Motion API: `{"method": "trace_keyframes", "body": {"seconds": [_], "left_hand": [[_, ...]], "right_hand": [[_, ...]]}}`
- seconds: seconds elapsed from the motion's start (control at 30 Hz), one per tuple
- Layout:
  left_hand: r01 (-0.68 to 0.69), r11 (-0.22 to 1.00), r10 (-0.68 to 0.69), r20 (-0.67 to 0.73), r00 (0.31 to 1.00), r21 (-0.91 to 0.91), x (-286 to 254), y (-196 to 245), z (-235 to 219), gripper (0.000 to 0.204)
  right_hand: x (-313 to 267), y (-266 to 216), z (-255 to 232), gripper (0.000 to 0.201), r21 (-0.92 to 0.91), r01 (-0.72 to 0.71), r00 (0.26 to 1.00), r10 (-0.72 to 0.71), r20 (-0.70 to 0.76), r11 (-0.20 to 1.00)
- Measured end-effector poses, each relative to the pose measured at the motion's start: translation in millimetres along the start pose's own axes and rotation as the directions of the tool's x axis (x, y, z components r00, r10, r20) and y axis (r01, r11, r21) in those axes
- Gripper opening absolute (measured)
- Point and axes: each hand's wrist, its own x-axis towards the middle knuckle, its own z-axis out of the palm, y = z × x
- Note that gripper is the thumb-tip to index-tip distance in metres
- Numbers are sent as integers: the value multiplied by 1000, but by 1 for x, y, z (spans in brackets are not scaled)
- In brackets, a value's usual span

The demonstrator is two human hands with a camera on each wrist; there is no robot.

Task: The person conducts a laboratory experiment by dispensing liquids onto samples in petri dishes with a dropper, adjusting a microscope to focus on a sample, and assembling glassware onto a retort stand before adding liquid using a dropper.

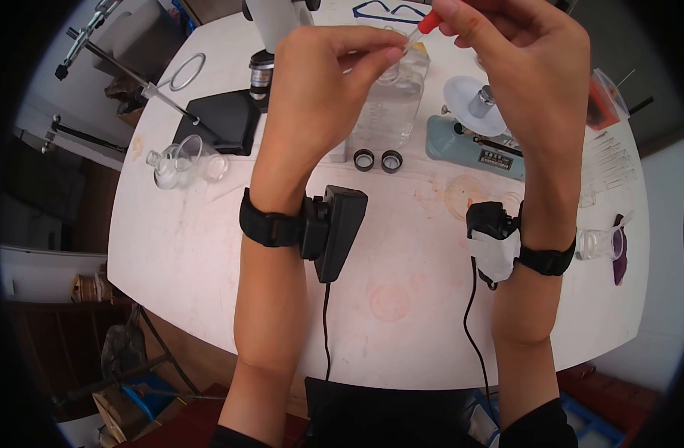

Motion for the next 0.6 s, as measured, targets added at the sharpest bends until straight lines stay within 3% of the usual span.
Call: {"method": "trace_keyframes", "body": {"seconds": [0.2, 0.27, 0.3, 0.37, 0.6], "left_hand": [[-10, 1000, 10, 0, 1000, -17, 0, -1, 1, 18], [-2, 1000, 2, 0, 1000, -17, 0, -1, 1, 18], [-1, 1000, 1, 1, 1000, -17, 0, -1, 1, 18], [2, 1000, -2, 6, 1000, -11, 0, -1, 1, 18], [17, 999, -17, 7, 1000, -28, 1, -1, 0, 18]], "right_hand": [[2, 1, -3, 8, 28, -37, 999, 36, 20, 999], [7, -3, -9, 8, 109, -192, 978, 181, 106, 975], [5, -2, -8, 8, 109, -193, 978, 182, 105, 975], [-1, 0, -1, 8, -27, -44, 998, 45, 35, 999], [-1, 1, 2, 9, -26, -67, 997, 67, 23, 997]]}}
